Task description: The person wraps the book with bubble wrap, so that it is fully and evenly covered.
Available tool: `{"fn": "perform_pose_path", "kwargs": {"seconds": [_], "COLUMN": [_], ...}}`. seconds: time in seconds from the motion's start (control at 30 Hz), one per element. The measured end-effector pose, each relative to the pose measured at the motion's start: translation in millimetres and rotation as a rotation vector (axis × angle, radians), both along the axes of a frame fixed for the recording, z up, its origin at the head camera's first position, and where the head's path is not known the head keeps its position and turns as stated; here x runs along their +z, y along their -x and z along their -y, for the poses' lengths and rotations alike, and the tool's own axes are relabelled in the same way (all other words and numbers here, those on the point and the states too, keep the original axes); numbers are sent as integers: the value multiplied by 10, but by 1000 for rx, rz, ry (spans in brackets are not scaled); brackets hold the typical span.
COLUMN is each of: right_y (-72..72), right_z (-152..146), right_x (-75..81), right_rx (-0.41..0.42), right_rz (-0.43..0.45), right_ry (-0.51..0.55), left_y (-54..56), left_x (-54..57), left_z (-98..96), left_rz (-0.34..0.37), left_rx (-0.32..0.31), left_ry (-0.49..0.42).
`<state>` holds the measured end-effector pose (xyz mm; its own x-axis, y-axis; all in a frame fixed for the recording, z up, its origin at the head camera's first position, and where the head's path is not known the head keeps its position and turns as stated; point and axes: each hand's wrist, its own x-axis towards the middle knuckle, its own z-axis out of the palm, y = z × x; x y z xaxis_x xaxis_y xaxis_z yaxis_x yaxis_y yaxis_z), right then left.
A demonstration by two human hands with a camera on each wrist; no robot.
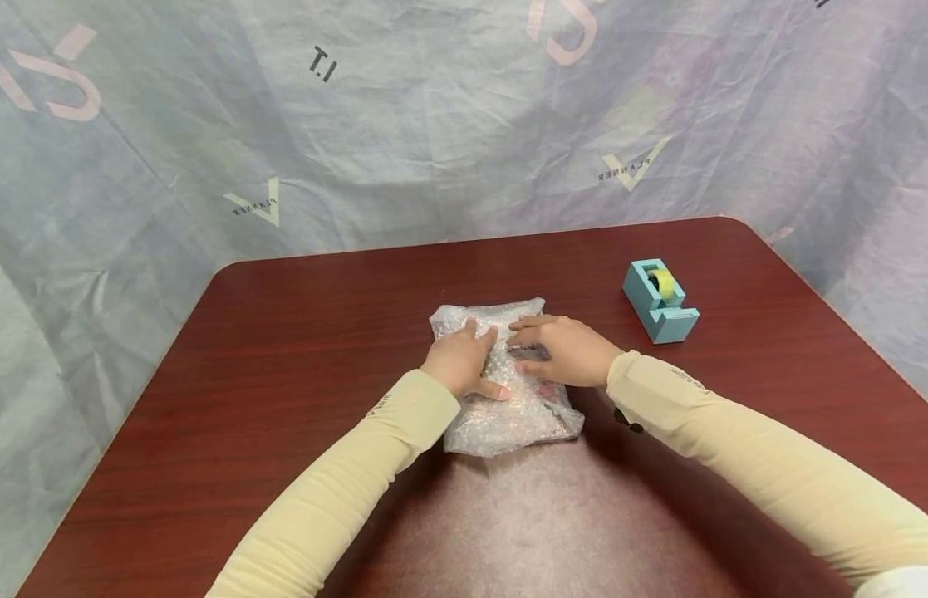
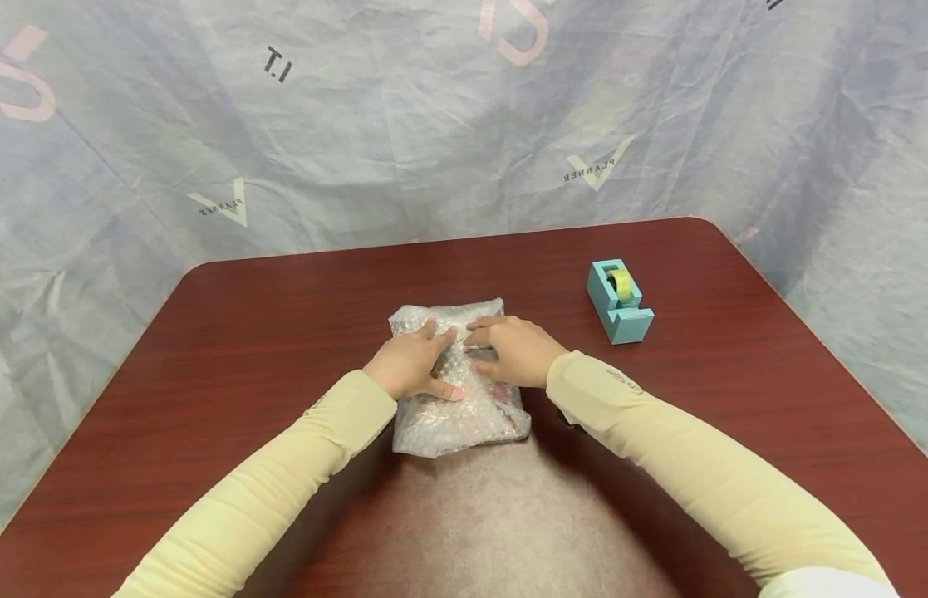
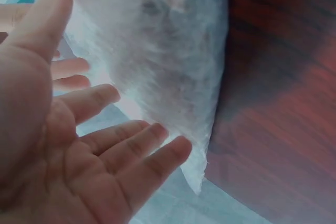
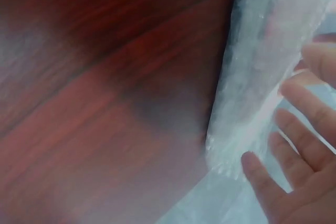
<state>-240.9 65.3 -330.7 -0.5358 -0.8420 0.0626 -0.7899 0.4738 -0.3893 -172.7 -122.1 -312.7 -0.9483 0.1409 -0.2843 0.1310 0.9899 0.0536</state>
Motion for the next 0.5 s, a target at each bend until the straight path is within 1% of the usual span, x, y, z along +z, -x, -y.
{"fn": "perform_pose_path", "kwargs": {"seconds": [0.13,0.23,0.33,0.4,0.5], "right_y": [60,118,159,180,220], "right_z": [-103,-214,-345,-433,-575], "right_x": [37,94,166,215,276], "right_rx": [-51,-118,-187,-217,-261], "right_rz": [-30,-21,7,16,-8], "right_ry": [98,168,192,191,182], "left_y": [-5,-6,-7,-10,-18], "left_x": [12,11,10,7,10], "left_z": [-1,-2,-3,-2,-6], "left_rz": [-14,-24,-22,-24,-24], "left_rx": [5,4,5,7,11], "left_ry": [5,5,10,13,17]}}
